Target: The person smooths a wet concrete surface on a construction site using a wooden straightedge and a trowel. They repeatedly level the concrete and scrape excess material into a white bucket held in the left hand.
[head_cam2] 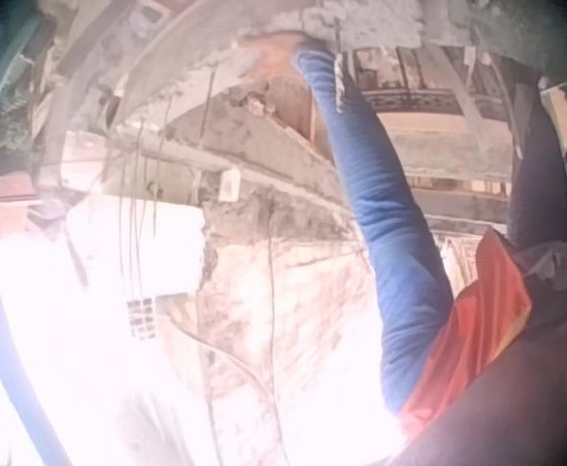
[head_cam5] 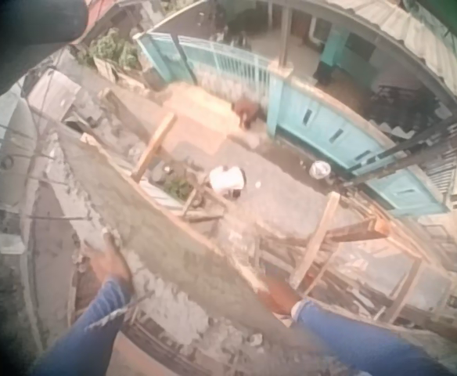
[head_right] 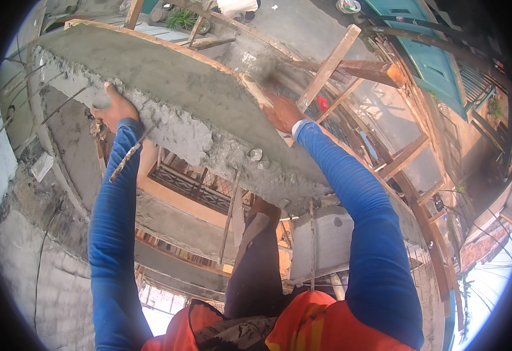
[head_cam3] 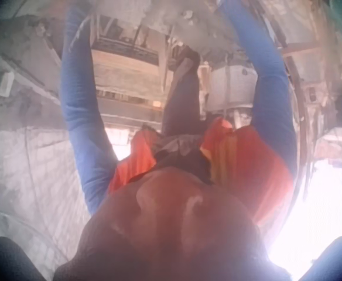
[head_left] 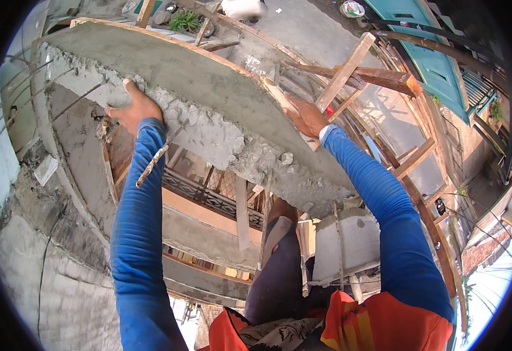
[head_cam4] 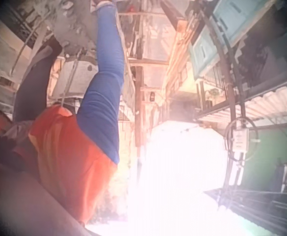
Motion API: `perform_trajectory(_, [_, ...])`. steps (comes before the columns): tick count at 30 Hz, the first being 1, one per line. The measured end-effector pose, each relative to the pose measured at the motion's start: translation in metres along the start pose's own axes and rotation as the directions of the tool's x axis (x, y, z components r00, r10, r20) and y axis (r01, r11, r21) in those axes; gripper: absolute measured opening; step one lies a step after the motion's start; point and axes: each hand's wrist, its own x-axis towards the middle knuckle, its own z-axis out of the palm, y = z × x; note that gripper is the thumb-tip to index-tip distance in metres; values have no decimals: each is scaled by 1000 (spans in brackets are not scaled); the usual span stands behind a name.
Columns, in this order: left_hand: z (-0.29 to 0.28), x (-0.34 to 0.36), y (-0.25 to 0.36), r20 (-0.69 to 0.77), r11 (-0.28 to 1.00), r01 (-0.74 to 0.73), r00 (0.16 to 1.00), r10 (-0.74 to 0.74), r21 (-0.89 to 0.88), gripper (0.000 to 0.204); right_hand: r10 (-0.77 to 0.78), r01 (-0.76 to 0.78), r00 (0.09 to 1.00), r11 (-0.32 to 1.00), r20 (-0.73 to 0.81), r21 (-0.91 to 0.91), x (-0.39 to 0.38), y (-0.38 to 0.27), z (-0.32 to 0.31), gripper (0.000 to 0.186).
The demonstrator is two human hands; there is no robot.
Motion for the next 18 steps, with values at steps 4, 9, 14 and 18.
perform_trajectory(4, [7,-9,11,36,1000,-4,999,5,-15,108,159,-154,986,984,57,-89,32,-3,-4,56])
perform_trajectory(9, [10,-2,4,8,999,-38,999,39,-30,109,17,-16,1000,1000,21,-22,26,-3,-6,58])
perform_trajectory(14, [-3,3,-2,5,1000,22,1000,-22,6,110,125,-126,989,992,77,13,-3,-20,-6,59])
perform_trajectory(18, [8,-6,9,28,1000,-25,999,26,-19,110,234,-227,969,969,73,-95,61,-4,7,59])
